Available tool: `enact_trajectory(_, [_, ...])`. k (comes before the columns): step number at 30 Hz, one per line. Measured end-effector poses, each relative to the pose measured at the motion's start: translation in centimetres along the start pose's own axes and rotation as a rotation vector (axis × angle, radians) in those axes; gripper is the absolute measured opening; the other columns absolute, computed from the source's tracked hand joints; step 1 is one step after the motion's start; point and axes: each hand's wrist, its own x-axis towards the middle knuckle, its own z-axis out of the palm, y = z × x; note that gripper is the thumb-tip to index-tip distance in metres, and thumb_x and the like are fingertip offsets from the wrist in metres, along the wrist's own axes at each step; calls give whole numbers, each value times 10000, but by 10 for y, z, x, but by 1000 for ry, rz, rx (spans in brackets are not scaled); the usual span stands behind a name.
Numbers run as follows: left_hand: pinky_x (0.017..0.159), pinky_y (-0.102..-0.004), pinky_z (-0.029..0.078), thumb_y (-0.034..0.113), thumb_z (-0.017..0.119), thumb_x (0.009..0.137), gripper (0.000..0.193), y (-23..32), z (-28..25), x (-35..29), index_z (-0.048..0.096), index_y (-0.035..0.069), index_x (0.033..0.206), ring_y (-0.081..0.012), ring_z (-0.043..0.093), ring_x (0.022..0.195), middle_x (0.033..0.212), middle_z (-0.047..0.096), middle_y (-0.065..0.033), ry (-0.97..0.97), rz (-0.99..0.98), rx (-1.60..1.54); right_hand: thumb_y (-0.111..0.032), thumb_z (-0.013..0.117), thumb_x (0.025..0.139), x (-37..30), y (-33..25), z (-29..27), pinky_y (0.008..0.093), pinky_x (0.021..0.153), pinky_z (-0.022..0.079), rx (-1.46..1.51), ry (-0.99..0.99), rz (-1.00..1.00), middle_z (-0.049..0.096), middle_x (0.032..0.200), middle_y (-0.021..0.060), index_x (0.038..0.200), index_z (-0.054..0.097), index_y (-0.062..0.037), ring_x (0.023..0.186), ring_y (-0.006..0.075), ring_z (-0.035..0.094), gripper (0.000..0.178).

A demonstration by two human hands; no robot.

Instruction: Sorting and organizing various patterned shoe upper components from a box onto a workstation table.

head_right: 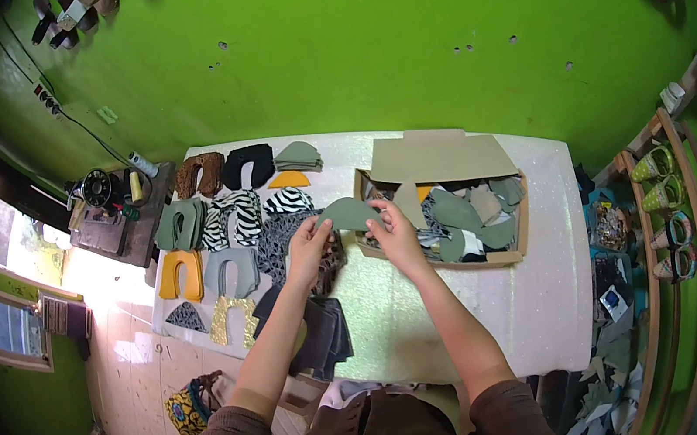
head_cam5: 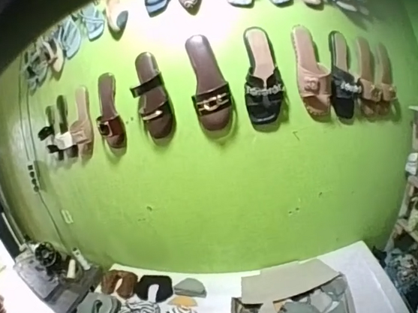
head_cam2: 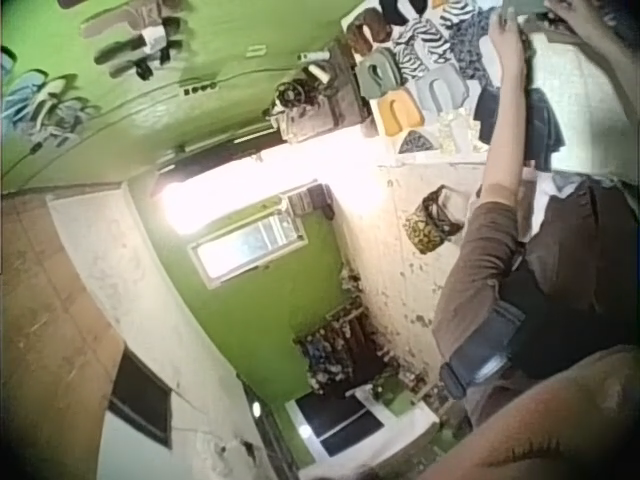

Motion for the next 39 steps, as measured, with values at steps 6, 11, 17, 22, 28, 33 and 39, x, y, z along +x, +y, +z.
enact_trajectory(6, [659, -187, 407, 118, 591, 848, 178, 0, -76, 50, 577, -17, 963, -55, 504, 722, 799, 580, -8, 21, 67, 128, -39, 509, 836, 49, 3, 52, 276, 652, 458, -495, 30, -249, 537, 846, 87, 895, 529, -33, 720, 178, 560, 62])
enact_trajectory(11, [621, -187, 385, 111, 568, 849, 179, 5, -114, 113, 563, -1, 990, -55, 453, 671, 755, 527, 11, 147, 243, 421, -54, 502, 815, 114, 22, 93, 353, 657, 443, -739, 72, -288, 551, 836, 119, 874, 606, -55, 744, 300, 557, 119])
enact_trajectory(17, [573, -227, 405, 121, 572, 839, 192, 13, -133, 168, 554, 10, 995, -83, 454, 602, 692, 530, -29, 116, 321, 640, -40, 495, 799, 158, 47, 109, 371, 723, 457, -799, 133, -263, 570, 931, 134, 929, 613, -49, 833, 314, 569, 176])
enact_trajectory(22, [586, -278, 425, 129, 549, 840, 172, 23, -131, 197, 562, 4, 957, -166, 502, 596, 704, 562, -93, 99, 399, 761, -67, 503, 795, 182, 51, 103, 372, 746, 458, -830, 158, -208, 573, 960, 141, 936, 621, -41, 846, 319, 571, 186])
enact_trajectory(28, [654, -349, 463, 159, 540, 842, 148, 12, -130, 207, 585, 54, 936, -269, 588, 735, 808, 612, -110, 159, 364, 806, -84, 494, 800, 202, 59, 105, 369, 761, 460, -832, 204, -160, 578, 964, 134, 922, 630, -31, 853, 319, 572, 190])
enact_trajectory(33, [684, -373, 459, 150, 563, 820, 140, 5, -143, 226, 594, 55, 917, -284, 586, 785, 820, 621, -109, 182, 444, 863, -73, 497, 787, 215, 67, 110, 364, 789, 451, -844, 202, -239, 578, 956, 118, 917, 632, -25, 893, 303, 556, 194])
enact_trajectory(39, [706, -377, 453, 150, 577, 804, 144, 5, -143, 234, 596, 46, 902, -288, 578, 801, 832, 618, -112, 124, 489, 967, -71, 507, 771, 221, 74, 109, 358, 807, 444, -1011, 248, -204, 584, 945, 98, 887, 648, -36, 939, 282, 526, 185])
